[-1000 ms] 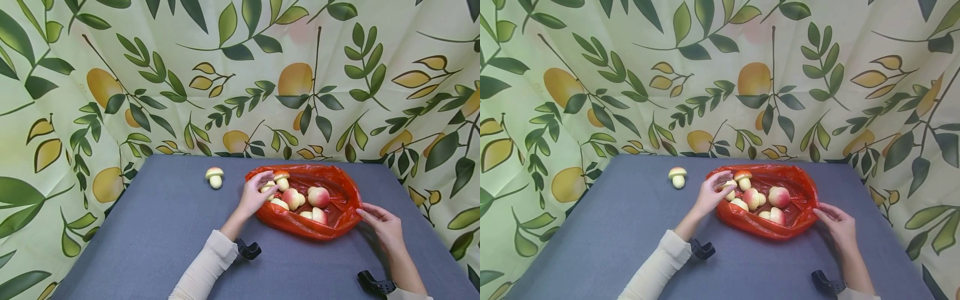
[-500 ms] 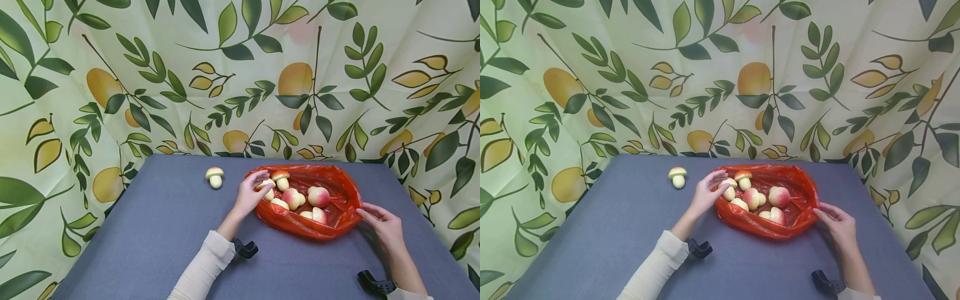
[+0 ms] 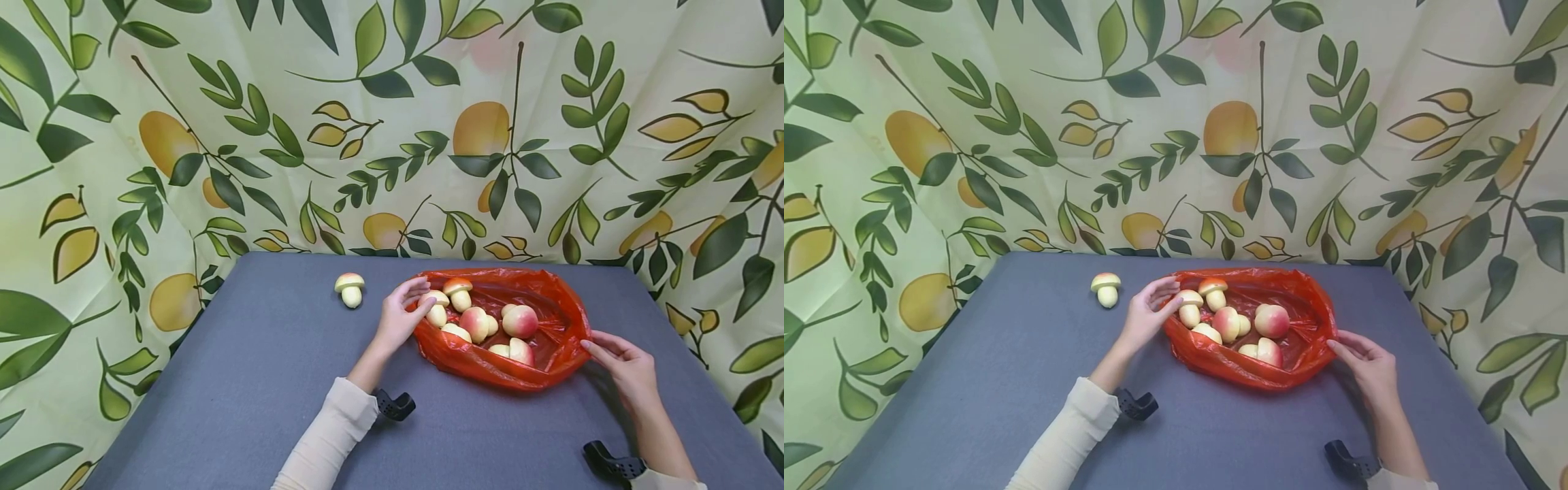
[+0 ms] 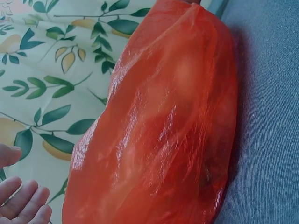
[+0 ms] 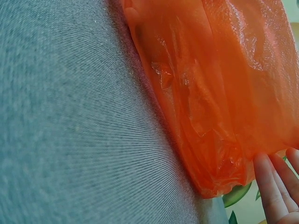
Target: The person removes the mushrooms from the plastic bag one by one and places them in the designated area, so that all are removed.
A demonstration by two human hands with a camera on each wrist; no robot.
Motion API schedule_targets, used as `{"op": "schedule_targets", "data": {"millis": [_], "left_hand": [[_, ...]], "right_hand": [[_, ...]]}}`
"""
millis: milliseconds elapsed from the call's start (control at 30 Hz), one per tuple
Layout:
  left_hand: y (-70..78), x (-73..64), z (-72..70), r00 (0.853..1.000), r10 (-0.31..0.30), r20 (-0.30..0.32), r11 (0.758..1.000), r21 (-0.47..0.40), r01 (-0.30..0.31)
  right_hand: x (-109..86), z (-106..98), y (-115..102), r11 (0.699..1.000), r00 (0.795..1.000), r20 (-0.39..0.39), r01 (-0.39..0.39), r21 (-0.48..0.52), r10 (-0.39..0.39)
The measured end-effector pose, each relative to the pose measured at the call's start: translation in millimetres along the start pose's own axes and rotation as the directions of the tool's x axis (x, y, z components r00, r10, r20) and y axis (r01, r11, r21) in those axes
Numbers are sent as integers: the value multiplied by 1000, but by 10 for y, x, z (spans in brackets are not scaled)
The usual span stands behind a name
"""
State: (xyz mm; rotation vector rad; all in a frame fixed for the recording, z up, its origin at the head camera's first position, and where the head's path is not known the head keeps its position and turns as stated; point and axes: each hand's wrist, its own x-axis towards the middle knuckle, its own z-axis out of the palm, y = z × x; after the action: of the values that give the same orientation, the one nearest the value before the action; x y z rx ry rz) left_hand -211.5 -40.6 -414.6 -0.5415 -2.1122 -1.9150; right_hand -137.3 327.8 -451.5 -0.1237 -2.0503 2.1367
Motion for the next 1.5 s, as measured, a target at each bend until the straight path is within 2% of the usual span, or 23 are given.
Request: {"op": "schedule_targets", "data": {"millis": [333, 733, 1133, 1500], "left_hand": [[-42, -4, -64, 1000, -16, -15, 1000, 3, 16], [-84, -11, -187, 997, -39, -67, 999, 21, 41], [-109, 15, -298, 995, -32, -94, 999, 10, 33], [-191, 20, -425, 985, -73, -153, 996, 32, 79]], "right_hand": [[1, 9, -10, 1000, 1000, -15, -1, -5, 1], [6, 7, -15, 1000, 1000, -12, -14, -16, 14], [-6, 4, -18, 998, 999, -18, -39, -41, 39], [-1, 10, -1, 999, 1000, -9, -17, -27, 17]]}}
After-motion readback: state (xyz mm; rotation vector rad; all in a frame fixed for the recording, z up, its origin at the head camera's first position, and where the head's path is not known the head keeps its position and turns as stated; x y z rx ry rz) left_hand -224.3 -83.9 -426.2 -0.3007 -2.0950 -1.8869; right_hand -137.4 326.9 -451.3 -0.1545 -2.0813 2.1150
